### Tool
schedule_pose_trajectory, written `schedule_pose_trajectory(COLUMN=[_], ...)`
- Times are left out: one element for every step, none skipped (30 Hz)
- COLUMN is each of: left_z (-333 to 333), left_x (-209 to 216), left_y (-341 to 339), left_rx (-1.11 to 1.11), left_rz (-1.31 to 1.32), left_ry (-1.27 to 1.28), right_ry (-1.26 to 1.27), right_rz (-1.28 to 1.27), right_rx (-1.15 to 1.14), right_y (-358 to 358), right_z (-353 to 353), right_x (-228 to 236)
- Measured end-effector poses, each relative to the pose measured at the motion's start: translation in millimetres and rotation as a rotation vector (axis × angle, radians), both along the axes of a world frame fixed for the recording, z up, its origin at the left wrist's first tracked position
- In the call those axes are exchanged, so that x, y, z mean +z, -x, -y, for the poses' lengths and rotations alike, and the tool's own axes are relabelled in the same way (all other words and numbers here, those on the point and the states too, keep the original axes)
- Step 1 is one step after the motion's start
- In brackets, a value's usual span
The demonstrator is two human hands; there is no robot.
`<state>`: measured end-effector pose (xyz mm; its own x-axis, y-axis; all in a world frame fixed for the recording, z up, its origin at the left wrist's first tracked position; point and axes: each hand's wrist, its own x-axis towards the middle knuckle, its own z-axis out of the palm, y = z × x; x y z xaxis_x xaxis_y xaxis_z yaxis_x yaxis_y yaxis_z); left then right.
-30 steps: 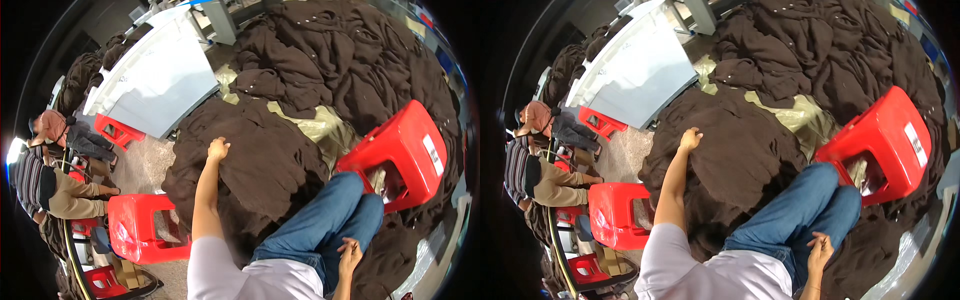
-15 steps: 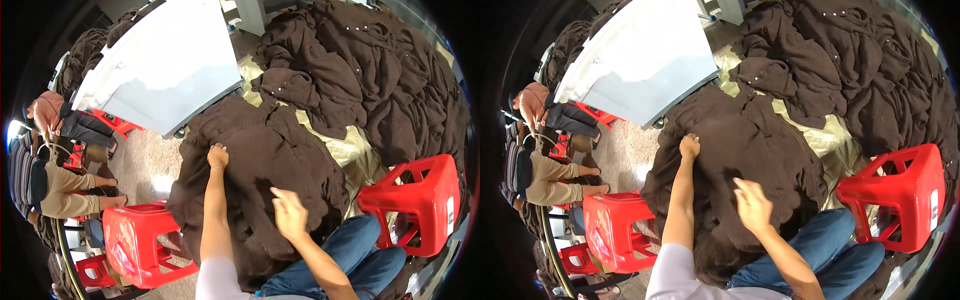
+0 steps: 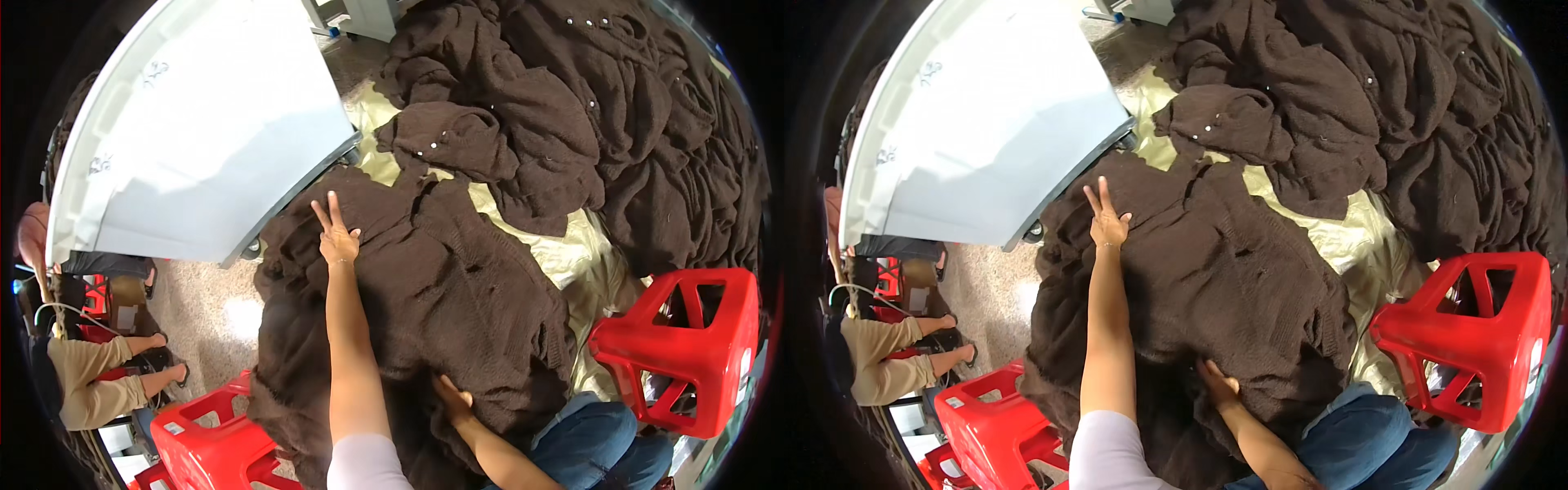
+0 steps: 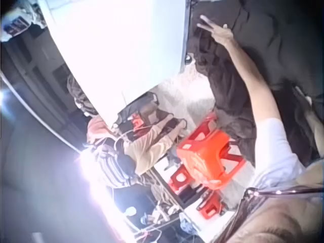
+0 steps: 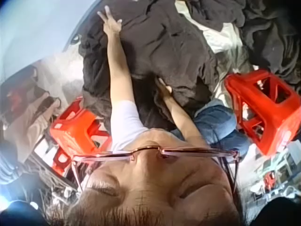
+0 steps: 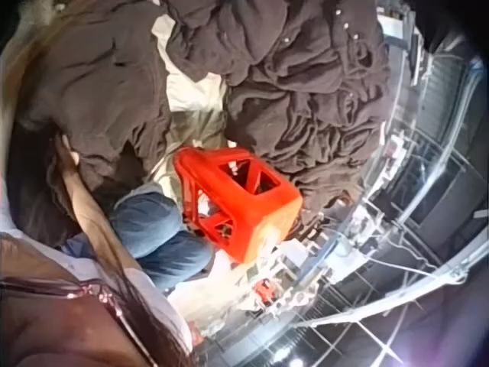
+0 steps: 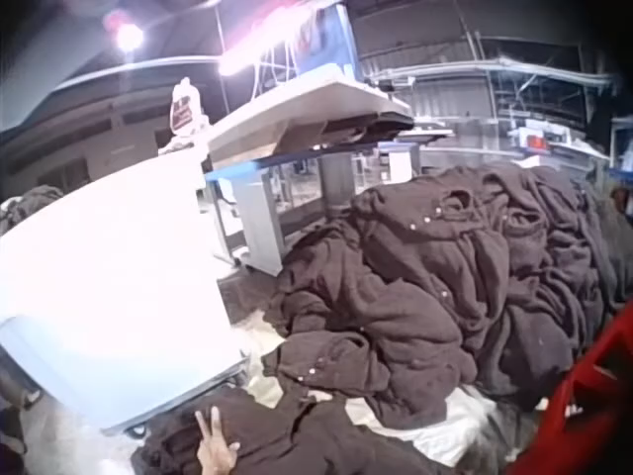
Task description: The recorder picks up brown fabric pieces from a large pile and inspects the white buttons or rivets attached to them, sorting them on their lap.
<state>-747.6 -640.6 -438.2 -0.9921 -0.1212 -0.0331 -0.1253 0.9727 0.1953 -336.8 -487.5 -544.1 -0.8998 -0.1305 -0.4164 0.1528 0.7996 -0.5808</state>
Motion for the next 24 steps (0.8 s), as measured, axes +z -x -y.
schedule_pose_trajectory(left_z=[6, 0, 36, 31, 14, 3, 0, 7, 18, 22, 32, 46, 34, 22, 15, 21, 23, 33, 22, 8, 20, 28, 33, 46], left_x=[-10, -28, -38, -39, -27, -14, -7, -12, -25, -41, -58, -69, -66, -60, -56, -53, -42, -28, -2, 23, 46, 81, 121, 154], left_y=[9, 22, 24, 24, 22, 20, 17, 18, 20, 24, 23, 21, 13, 2, -13, -30, -49, -62, -77, -92, -109, -136, -166, -195], left_rx=[0.074, 0.133, 0.277, 0.279, 0.352, 0.424, 0.428, 0.438, 0.405, 0.364, 0.336, 0.335, 0.314, 0.298, 0.324, 0.359, 0.332, 0.342, 0.302, 0.253, 0.155, 0.06, 0.011, -0.044], left_rz=[-0.027, -0.046, 0.09, 0.101, 0.239, 0.373, 0.414, 0.409, 0.423, 0.438, 0.403, 0.384, 0.353, 0.312, 0.206, 0.087, -0.132, -0.152, -0.196, -0.242, -0.249, -0.221, -0.161, -0.09], left_ry=[-0.134, -0.294, -0.24, -0.247, -0.25, -0.243, -0.22, -0.215, -0.117, -0.025, 0.042, 0.036, -0.016, -0.062, -0.116, -0.157, -0.203, -0.187, -0.249, -0.317, -0.345, -0.356, -0.403, -0.467], right_ry=[0.091, 0.152, 0.207, 0.198, 0.207, 0.224, 0.224, 0.222, 0.221, 0.225, 0.271, 0.323, 0.323, 0.435, 0.551, 0.578, 0.605, 0.633, 0.633, 0.649, 0.681, 0.691, 0.293, -0.121], right_rz=[-0.227, -0.451, -0.234, -0.224, -0.147, -0.074, -0.072, -0.007, 0.057, 0.055, 0.122, 0.189, 0.191, 0.053, -0.086, -0.095, -0.148, -0.198, -0.207, -0.098, 0.018, 0.016, 0.342, 0.642], right_rx=[-0.043, -0.096, 0.005, 0.006, -0.007, -0.019, -0.018, -0.006, 0.008, 0.015, -0.035, -0.078, -0.083, -0.179, -0.272, -0.255, -0.344, -0.431, -0.433, -0.468, -0.483, -0.471, -0.428, -0.369], right_y=[-14, -19, -21, -16, -12, -8, -3, 3, 8, 11, 14, 14, 11, 7, 4, 5, 5, 6, 7, 11, 14, 25, 48, 59], right_z=[8, 1, 12, 9, 3, 0, -1, -1, 0, -1, 2, 7, 3, 0, -1, 7, 12, 17, 11, 0, 1, 4, 6, 8], right_x=[-34, -54, -38, -29, -24, -16, -2, 12, 20, 22, 24, 26, 19, 8, -2, -5, -7, -10, -26, -45, -48, -37, -19, -2])
